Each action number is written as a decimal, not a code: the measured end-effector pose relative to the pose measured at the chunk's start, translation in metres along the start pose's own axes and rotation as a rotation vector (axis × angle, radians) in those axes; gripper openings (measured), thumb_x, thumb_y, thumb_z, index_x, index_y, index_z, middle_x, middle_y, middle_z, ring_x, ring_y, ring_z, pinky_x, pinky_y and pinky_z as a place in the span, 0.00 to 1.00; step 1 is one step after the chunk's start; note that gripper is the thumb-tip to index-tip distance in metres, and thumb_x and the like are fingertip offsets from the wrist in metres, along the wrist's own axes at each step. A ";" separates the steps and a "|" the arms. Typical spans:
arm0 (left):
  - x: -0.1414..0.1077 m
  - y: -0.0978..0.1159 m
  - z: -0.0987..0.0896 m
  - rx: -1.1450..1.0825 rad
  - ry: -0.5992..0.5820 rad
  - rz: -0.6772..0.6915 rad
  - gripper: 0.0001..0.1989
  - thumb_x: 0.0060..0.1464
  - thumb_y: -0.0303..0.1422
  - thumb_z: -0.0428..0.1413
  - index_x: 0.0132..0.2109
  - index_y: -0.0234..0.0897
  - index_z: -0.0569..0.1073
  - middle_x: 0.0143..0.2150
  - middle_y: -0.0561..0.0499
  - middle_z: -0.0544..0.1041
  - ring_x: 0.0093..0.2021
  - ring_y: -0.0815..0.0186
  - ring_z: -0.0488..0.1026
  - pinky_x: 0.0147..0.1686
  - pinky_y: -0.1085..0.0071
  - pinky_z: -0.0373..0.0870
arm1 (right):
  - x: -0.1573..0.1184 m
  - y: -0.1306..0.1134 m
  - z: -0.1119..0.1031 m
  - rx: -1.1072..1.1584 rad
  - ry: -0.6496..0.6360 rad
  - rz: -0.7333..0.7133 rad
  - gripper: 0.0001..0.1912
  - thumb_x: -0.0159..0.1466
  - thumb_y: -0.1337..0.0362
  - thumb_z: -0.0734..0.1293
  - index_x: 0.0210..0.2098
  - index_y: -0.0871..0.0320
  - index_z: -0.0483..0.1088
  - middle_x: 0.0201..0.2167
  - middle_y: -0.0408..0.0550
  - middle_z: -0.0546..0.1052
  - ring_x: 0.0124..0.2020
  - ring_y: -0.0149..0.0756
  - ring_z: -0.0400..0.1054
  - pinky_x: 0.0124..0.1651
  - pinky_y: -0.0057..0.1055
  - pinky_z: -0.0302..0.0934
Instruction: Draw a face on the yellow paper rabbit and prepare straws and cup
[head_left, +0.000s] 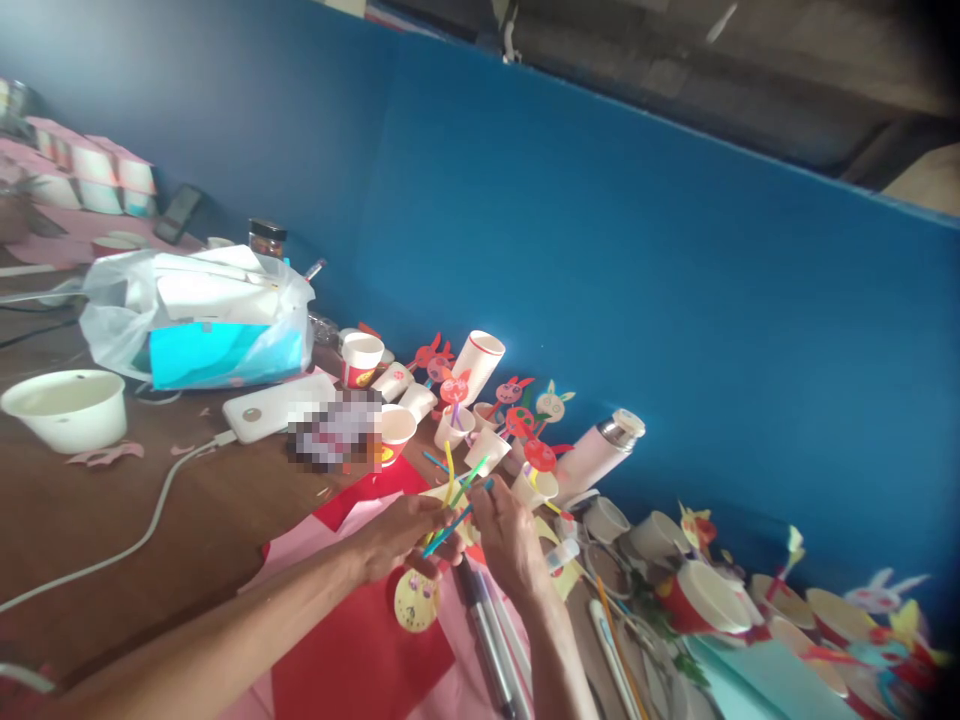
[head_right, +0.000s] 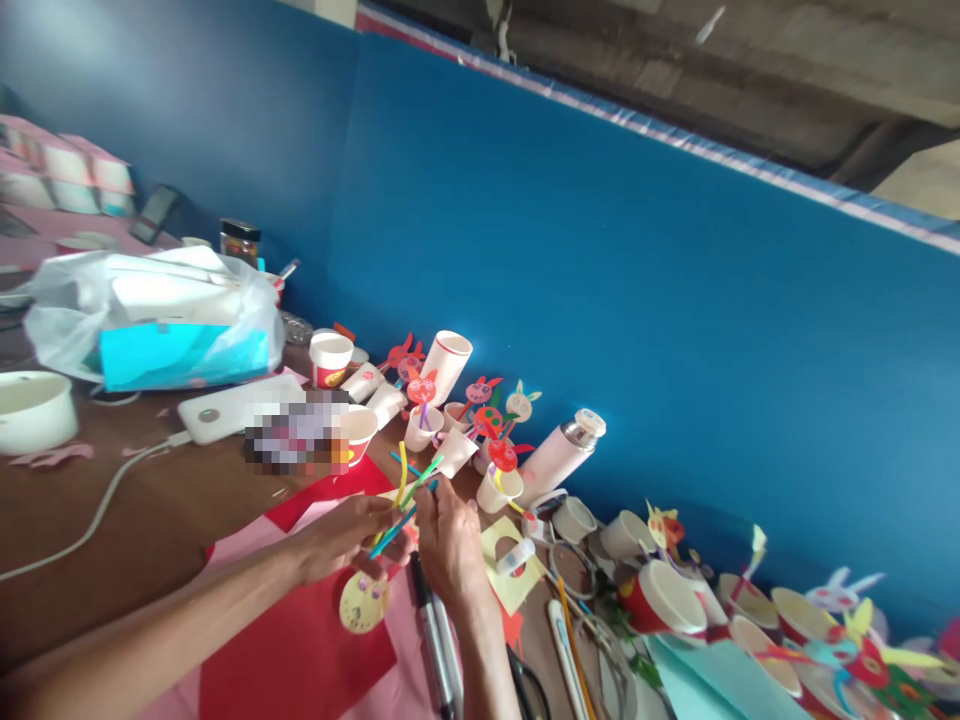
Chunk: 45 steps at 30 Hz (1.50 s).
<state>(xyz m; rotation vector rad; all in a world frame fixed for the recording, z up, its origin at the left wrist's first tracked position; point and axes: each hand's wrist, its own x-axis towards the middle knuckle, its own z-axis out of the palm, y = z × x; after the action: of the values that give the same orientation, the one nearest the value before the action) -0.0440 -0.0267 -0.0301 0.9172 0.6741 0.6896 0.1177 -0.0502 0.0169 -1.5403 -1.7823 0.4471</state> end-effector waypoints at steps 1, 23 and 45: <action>0.000 -0.001 0.000 0.009 -0.004 0.001 0.23 0.49 0.50 0.64 0.38 0.32 0.76 0.33 0.45 0.79 0.33 0.62 0.77 0.26 0.72 0.72 | 0.000 0.001 0.001 -0.033 0.013 -0.001 0.15 0.68 0.57 0.56 0.28 0.54 0.64 0.21 0.39 0.70 0.24 0.32 0.62 0.32 0.28 0.52; 0.002 -0.009 0.003 0.056 -0.113 0.093 0.24 0.52 0.52 0.62 0.36 0.32 0.77 0.32 0.47 0.77 0.33 0.66 0.72 0.34 0.71 0.67 | 0.000 -0.001 0.010 -0.314 0.234 -0.032 0.20 0.69 0.51 0.56 0.43 0.59 0.71 0.25 0.49 0.80 0.26 0.44 0.76 0.28 0.31 0.56; 0.003 -0.002 -0.002 -0.249 -0.007 0.046 0.23 0.41 0.47 0.70 0.36 0.33 0.77 0.30 0.48 0.77 0.29 0.66 0.73 0.29 0.72 0.73 | -0.003 0.014 0.040 -0.355 0.394 -0.496 0.09 0.71 0.63 0.59 0.41 0.58 0.70 0.27 0.47 0.76 0.29 0.39 0.71 0.33 0.31 0.61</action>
<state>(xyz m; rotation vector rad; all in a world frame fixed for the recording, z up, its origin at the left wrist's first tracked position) -0.0435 -0.0245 -0.0328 0.7067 0.5482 0.7919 0.0994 -0.0426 -0.0202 -1.2280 -1.8945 -0.4063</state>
